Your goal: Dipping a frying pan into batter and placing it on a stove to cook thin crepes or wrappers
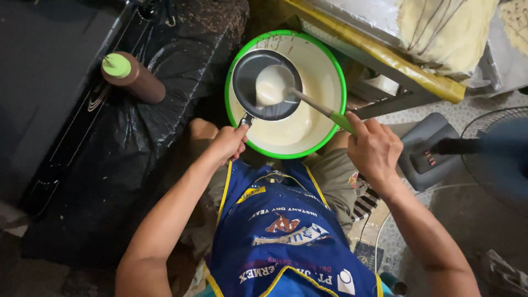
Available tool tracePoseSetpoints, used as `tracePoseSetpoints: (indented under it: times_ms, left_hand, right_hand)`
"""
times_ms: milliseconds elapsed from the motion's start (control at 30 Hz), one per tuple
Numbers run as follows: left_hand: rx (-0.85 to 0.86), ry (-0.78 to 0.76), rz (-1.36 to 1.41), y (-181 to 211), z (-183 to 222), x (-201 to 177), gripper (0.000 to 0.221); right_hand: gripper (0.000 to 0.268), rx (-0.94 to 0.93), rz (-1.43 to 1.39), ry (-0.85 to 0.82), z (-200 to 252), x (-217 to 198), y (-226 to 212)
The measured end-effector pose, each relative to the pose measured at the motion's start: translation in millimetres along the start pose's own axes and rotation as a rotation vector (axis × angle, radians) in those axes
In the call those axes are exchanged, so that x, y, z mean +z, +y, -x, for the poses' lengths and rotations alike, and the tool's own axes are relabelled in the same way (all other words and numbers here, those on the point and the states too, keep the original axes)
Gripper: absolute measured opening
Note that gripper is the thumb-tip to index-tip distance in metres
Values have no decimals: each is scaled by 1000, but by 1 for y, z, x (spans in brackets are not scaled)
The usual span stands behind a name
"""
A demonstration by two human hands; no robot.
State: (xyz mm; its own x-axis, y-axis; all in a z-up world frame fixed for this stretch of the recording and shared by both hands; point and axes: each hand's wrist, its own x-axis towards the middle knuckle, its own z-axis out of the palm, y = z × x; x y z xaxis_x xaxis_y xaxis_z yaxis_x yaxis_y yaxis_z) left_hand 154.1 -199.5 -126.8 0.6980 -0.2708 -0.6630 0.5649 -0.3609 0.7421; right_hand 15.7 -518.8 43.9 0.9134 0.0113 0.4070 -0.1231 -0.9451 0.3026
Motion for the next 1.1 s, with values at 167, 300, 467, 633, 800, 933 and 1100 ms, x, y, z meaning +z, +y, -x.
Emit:
tracePoseSetpoints:
  times_ms: [167,300,467,633,800,933,1100]
  left_hand:
    - [-9,54,73,11,-3,-17,47]
    - [-63,17,192,0,3,-23,43]
    - [-111,-141,497,-19,34,0,44]
    - [109,-60,569,-44,28,46,44]
    - [145,-37,538,-13,29,59,44]
    - [-23,-152,523,-2,19,60,43]
    - [-178,-243,272,3,2,36,43]
  right_hand:
    - [54,-52,96,155,-15,14,-8]
    - [47,-17,135,196,-27,23,-11]
    - [47,-37,107,206,-32,15,-18]
    - [47,-81,148,200,-24,-2,-22]
    - [47,-91,142,163,-3,-17,-23]
    - [42,-85,73,172,6,-1,-34]
    - [50,89,13,5,9,7,-35]
